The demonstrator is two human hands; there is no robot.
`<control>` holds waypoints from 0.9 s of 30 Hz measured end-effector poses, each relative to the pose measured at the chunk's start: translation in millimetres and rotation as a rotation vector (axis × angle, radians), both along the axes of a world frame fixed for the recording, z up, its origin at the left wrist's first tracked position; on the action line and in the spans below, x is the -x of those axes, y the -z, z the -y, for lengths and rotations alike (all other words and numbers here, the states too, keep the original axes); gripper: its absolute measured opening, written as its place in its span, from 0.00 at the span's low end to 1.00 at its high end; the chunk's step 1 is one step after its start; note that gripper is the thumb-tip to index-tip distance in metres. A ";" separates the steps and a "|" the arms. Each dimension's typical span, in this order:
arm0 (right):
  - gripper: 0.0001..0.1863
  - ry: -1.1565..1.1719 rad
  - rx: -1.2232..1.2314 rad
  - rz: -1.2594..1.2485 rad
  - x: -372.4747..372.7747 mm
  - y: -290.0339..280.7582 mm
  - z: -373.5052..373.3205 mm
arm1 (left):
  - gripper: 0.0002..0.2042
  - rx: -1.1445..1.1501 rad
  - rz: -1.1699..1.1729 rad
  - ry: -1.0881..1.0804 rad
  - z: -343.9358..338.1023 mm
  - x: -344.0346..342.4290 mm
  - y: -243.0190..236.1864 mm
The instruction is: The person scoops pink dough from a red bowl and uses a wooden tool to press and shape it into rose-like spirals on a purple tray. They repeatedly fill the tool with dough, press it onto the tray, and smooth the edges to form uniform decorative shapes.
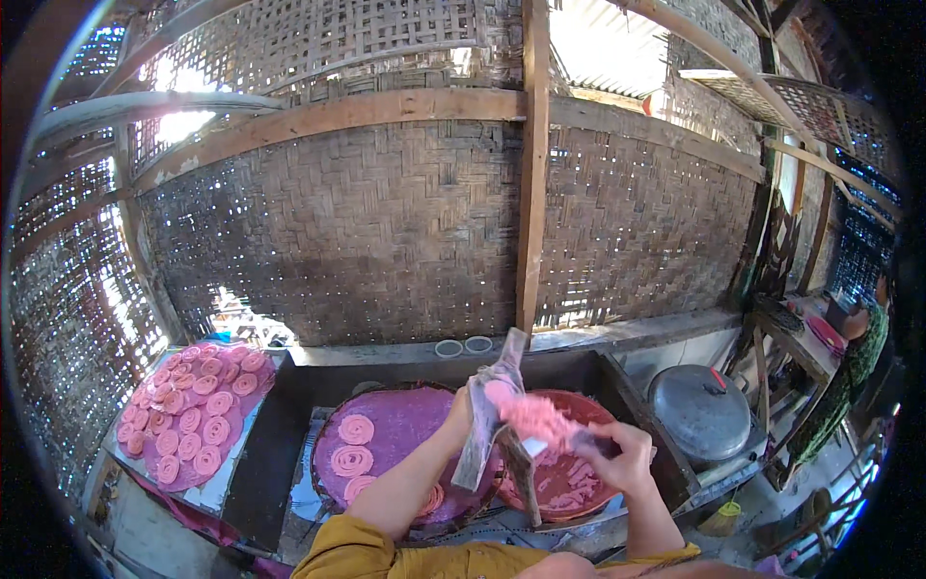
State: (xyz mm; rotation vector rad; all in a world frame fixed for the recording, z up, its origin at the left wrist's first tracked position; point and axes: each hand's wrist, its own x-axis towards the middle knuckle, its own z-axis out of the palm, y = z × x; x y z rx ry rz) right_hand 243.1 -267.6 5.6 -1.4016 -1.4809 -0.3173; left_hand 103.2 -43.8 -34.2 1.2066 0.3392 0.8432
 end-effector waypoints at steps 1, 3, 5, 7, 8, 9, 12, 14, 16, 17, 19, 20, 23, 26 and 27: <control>0.15 -0.026 0.083 -0.057 0.5 -2.7 6.1 | 0.04 -0.020 -0.032 -0.018 -0.5 11.2 -13.0; 0.15 -0.087 0.245 -0.168 -12.1 0.5 18.1 | 0.04 -0.066 -0.096 -0.062 9.0 35.3 -43.5; 0.15 0.130 0.165 -0.409 -38.7 25.8 17.6 | 0.07 -0.170 0.079 -0.080 18.1 53.4 -55.3; 0.15 0.486 0.346 -0.174 -39.3 21.4 19.5 | 0.10 -0.177 0.313 0.002 9.4 79.1 -39.6; 0.16 0.549 0.509 -0.083 -45.6 33.6 12.0 | 0.12 -0.183 0.387 0.046 1.9 88.4 -29.4; 0.16 0.630 0.666 0.014 -55.3 56.3 6.6 | 0.12 -0.148 0.440 0.093 -0.6 91.1 -26.0; 0.20 0.696 0.971 0.227 -63.7 111.1 -19.3 | 0.13 -0.089 0.576 0.203 2.1 95.5 -25.6; 0.24 0.560 0.762 0.349 -44.2 113.8 -34.9 | 0.13 -0.129 0.633 0.237 5.8 100.5 -30.9; 0.29 0.071 0.459 0.017 -6.0 99.1 -45.9 | 0.13 -0.170 0.704 0.270 11.1 102.8 -39.3; 0.32 -0.271 0.439 -0.369 20.3 87.8 -53.8 | 0.13 -0.188 0.737 0.279 16.5 103.3 -44.2; 0.36 -0.876 0.390 -1.168 92.6 39.1 -48.8 | 0.13 -0.213 0.753 0.267 23.0 106.1 -44.0; 0.37 -1.091 0.388 -1.462 114.1 20.0 -44.7 | 0.13 -0.226 0.769 0.269 26.5 107.9 -44.5; 0.38 -1.544 0.504 -1.670 114.7 18.8 -48.3 | 0.23 -0.218 0.695 0.116 32.8 112.2 -39.4; 0.42 -1.644 0.541 -1.624 109.6 7.8 -47.9 | 0.36 -0.271 0.501 -0.048 44.6 135.2 -47.5; 0.40 -1.546 0.485 -1.562 102.9 9.7 -48.4 | 0.40 -0.375 0.421 -0.009 37.0 145.0 -34.0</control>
